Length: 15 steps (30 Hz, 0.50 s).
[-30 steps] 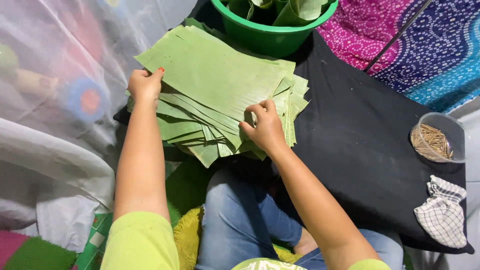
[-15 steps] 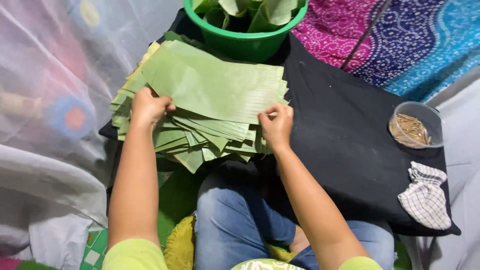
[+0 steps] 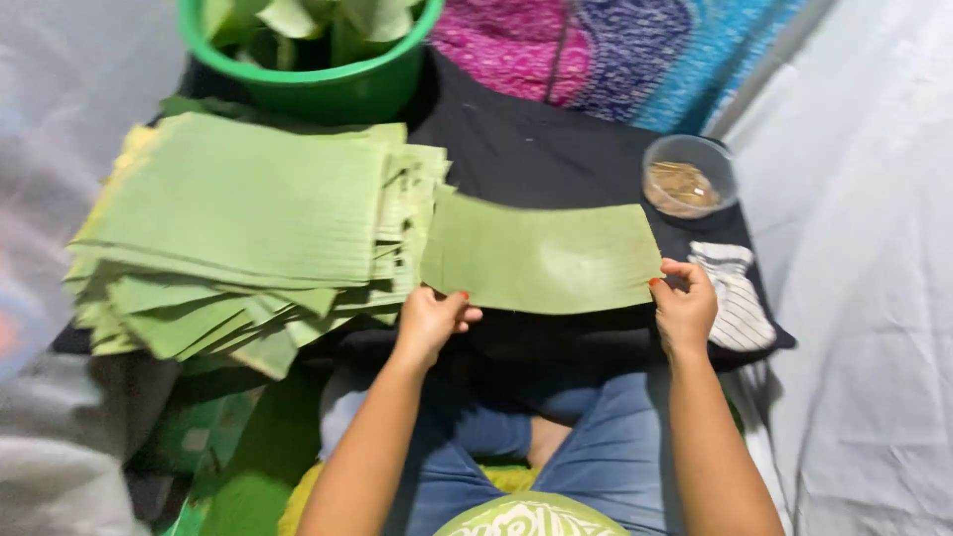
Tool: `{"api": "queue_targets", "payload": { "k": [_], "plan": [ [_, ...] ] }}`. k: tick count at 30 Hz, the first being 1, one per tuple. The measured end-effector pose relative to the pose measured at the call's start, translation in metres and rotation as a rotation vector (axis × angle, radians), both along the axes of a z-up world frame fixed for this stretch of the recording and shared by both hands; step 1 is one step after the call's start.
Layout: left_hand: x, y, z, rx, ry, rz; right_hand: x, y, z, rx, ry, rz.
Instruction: Preparing banana leaf cones by wiping them clean, folding them into a conical shape, and securing them with small wooden pins.
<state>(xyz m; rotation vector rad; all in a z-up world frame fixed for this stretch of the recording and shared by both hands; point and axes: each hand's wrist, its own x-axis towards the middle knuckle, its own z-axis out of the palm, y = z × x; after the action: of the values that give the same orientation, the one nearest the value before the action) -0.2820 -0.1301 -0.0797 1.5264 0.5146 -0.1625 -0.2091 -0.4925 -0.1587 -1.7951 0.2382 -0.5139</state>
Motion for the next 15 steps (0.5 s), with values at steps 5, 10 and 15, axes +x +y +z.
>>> {"api": "queue_targets", "payload": {
  "k": [5,10,15],
  "plan": [
    [0.015,-0.032,-0.068,-0.138,0.061,0.058,-0.001,-0.065,-0.005,-0.645,0.072,-0.183],
    [0.006,-0.036,-0.036,-0.152,0.03,0.125,-0.001,-0.1,-0.01,-0.832,0.472,-0.098],
    [0.016,-0.032,-0.057,-0.201,0.068,0.104,0.017,-0.128,-0.054,-0.824,0.225,-0.204]
  ]
}}
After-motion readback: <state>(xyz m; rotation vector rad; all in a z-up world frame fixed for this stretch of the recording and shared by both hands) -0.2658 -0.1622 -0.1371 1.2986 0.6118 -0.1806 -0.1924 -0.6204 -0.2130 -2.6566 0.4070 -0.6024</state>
